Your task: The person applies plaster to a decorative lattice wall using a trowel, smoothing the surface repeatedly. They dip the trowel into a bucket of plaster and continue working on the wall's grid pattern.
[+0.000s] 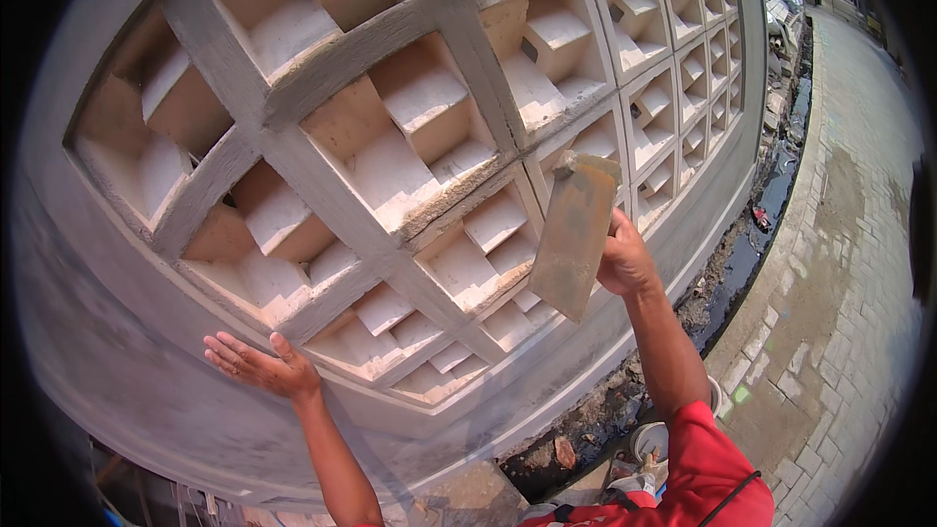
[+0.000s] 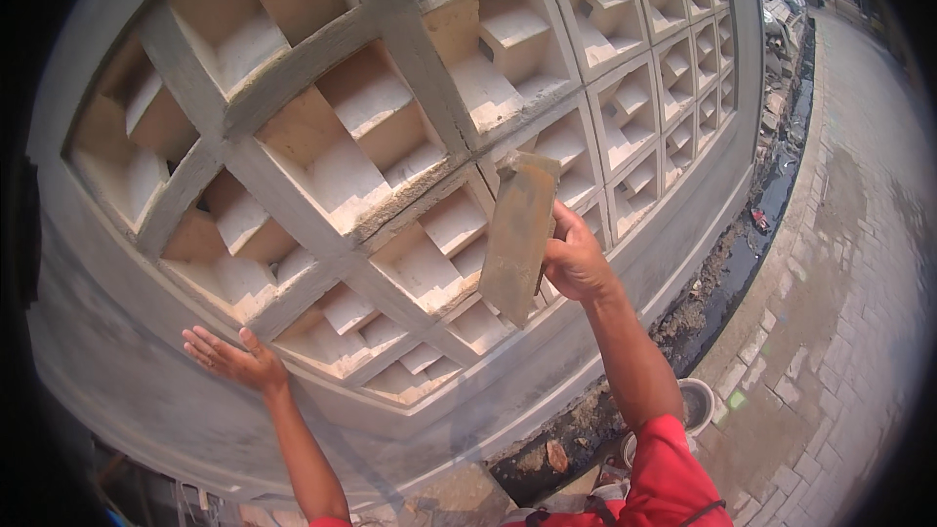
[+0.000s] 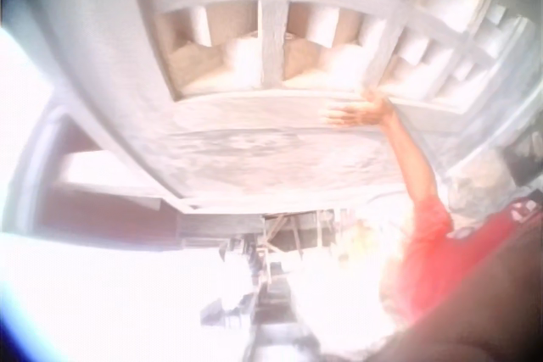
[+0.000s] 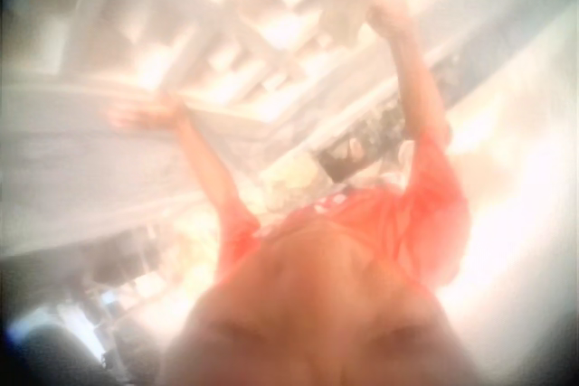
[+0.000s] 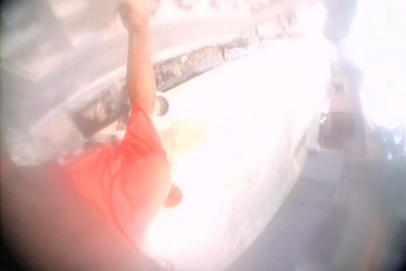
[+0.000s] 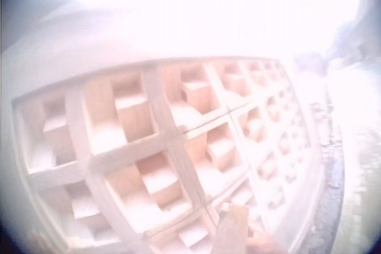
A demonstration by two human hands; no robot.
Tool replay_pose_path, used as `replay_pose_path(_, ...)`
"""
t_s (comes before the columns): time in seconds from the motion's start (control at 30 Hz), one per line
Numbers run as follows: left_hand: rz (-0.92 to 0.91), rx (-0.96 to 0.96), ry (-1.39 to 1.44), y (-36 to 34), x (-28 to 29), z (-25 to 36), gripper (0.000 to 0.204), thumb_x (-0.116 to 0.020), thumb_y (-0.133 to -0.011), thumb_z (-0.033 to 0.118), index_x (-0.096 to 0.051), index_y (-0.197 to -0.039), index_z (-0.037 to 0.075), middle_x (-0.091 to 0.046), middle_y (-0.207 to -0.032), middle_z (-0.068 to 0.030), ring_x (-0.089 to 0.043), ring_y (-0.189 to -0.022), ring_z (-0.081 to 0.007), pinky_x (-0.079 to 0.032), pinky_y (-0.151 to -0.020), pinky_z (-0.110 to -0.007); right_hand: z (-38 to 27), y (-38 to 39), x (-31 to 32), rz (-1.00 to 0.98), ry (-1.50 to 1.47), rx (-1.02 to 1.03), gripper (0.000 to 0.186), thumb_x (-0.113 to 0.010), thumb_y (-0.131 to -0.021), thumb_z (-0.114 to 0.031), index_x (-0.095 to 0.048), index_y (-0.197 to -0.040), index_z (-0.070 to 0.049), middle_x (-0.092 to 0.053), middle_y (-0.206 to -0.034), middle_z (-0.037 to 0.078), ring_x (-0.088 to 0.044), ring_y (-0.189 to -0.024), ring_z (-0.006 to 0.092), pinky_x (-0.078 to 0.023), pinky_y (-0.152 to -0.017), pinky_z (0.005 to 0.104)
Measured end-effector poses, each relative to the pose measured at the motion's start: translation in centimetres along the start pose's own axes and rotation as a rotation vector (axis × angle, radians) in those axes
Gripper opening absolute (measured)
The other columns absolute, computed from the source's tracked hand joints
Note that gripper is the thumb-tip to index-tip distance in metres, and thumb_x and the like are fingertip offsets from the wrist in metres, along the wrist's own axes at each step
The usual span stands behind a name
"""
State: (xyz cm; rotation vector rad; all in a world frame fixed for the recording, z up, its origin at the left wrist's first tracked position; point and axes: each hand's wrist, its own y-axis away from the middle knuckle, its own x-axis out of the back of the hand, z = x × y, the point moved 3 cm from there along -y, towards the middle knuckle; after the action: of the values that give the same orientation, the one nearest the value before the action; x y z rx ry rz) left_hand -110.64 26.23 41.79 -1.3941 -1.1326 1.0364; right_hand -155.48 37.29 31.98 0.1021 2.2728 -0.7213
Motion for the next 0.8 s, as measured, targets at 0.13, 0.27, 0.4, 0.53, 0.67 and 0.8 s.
replay_pose_path(0.13,-0.011,0.005,-0.030,0.0,-0.2,0.2,0.075,-0.031,-0.104,0.055,-0.022,-0.156,0.002,-0.021,-0.163,-0.0179,-0.018,-0.150,-0.0402,-0.015,-0.121,-0.053,-1.6,-2.8,-0.8,-0.113,0.266,0.051,0.076,-0.074,-0.083,-0.009,-0.037,-0.149,0.002,-0.059,-0.126,0.010,-0.059,-0.113,0.0188,-0.049,-0.097,0.0329)
replay_pose_path(0.27,-0.021,0.015,-0.046,0.1,-0.1,0.4,0.075,-0.031,-0.104,0.055,-0.022,-0.156,0.002,-0.021,-0.163,-0.0179,-0.019,-0.150,-0.0400,-0.016,-0.121,-0.053,-3.6,-3.7,-3.5,-0.195,0.874,0.340,0.072,-0.073,-0.083,-0.010,-0.042,-0.147,0.001,-0.061,-0.120,0.012,-0.061,-0.106,0.0227,-0.049,-0.091,0.0345)
replay_pose_path(0.4,-0.020,0.029,-0.045,0.3,-0.3,0.4,0.073,-0.032,-0.104,0.054,-0.023,-0.156,0.002,-0.022,-0.162,-0.0180,-0.019,-0.150,-0.0396,-0.017,-0.121,-0.053,-3.1,-3.7,-5.5,-0.113,1.325,0.436,0.072,-0.070,-0.079,-0.006,-0.044,-0.146,-0.003,-0.058,-0.103,0.017,-0.058,-0.091,0.0352,-0.048,-0.080,0.0411)
replay_pose_path(0.53,-0.010,0.039,-0.025,0.2,-0.3,0.5,0.073,-0.034,-0.104,0.053,-0.025,-0.156,0.003,-0.023,-0.162,-0.0178,-0.019,-0.150,-0.0393,-0.017,-0.121,-0.053,-2.5,-4.7,-5.8,-0.027,1.533,0.542,0.072,-0.068,-0.079,-0.006,-0.043,-0.147,-0.003,-0.057,-0.100,0.016,-0.057,-0.088,0.0346,-0.049,-0.078,0.0432)
replay_pose_path(0.67,0.002,0.035,-0.014,0.2,-0.4,0.3,0.073,-0.034,-0.104,0.054,-0.026,-0.155,0.003,-0.024,-0.162,-0.0171,-0.019,-0.150,-0.0388,-0.018,-0.121,-0.053,-2.4,-5.8,-6.1,-0.014,1.617,0.646,0.071,-0.067,-0.079,-0.006,-0.043,-0.147,-0.003,-0.056,-0.098,0.016,-0.056,-0.087,0.0344,-0.050,-0.077,0.0444)
replay_pose_path(0.8,0.003,0.035,-0.019,0.2,-0.4,0.4,0.072,-0.034,-0.104,0.053,-0.026,-0.155,0.004,-0.025,-0.162,-0.0167,-0.020,-0.150,-0.0386,-0.018,-0.121,-0.054,-1.3,-6.4,-5.6,0.007,1.687,0.625,0.072,-0.067,-0.079,-0.006,-0.043,-0.146,-0.003,-0.055,-0.098,0.016,-0.056,-0.087,0.0343,-0.050,-0.077,0.0446)
